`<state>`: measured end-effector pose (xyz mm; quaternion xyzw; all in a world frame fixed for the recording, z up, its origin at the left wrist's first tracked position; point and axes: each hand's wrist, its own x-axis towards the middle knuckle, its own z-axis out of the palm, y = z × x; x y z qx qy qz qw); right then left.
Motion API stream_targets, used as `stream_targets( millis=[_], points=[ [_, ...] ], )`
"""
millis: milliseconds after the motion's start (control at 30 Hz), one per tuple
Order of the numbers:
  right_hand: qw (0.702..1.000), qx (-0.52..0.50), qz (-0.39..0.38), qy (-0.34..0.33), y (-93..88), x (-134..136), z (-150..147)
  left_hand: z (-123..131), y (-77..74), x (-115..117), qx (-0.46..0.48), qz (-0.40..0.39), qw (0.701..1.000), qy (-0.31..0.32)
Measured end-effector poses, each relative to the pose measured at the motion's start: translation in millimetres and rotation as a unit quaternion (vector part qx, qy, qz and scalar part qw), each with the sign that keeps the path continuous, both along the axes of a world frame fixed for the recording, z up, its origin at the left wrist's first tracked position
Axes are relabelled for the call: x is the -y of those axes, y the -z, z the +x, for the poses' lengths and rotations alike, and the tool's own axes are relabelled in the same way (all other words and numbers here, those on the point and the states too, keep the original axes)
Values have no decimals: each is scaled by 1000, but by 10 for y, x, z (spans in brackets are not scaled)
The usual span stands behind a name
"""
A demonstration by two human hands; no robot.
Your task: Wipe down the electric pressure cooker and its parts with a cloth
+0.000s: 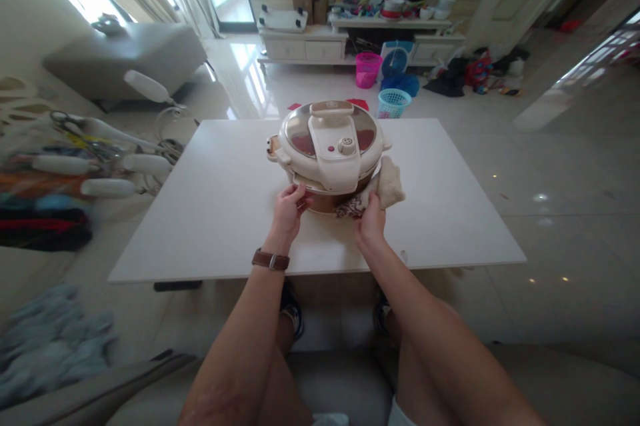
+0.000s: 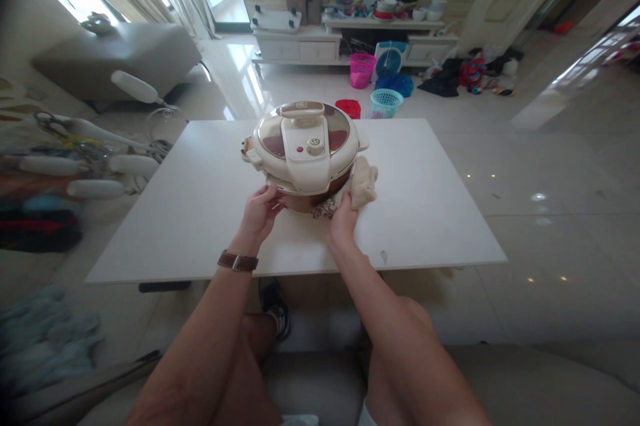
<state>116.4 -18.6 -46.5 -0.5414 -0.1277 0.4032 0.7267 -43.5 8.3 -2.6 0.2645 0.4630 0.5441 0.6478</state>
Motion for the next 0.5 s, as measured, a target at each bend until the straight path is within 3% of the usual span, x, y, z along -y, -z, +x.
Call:
stream_targets(
  millis=[100, 200, 367, 500],
  points=[
    [986, -139, -92, 24, -8, -60, -26, 11, -13, -2, 0, -6, 1000, -6],
    [971, -205, -122, 26, -83, -67, -96, 11, -15, -5, -6, -9, 1000, -4],
    [948, -300, -105, 4, -327, -41, 61, -1, 2, -3, -15, 7, 1000, 6],
    [946, -321, -42, -2, -500, -15, 340, -4, 7, 1, -22, 10, 1000, 8]
  ],
)
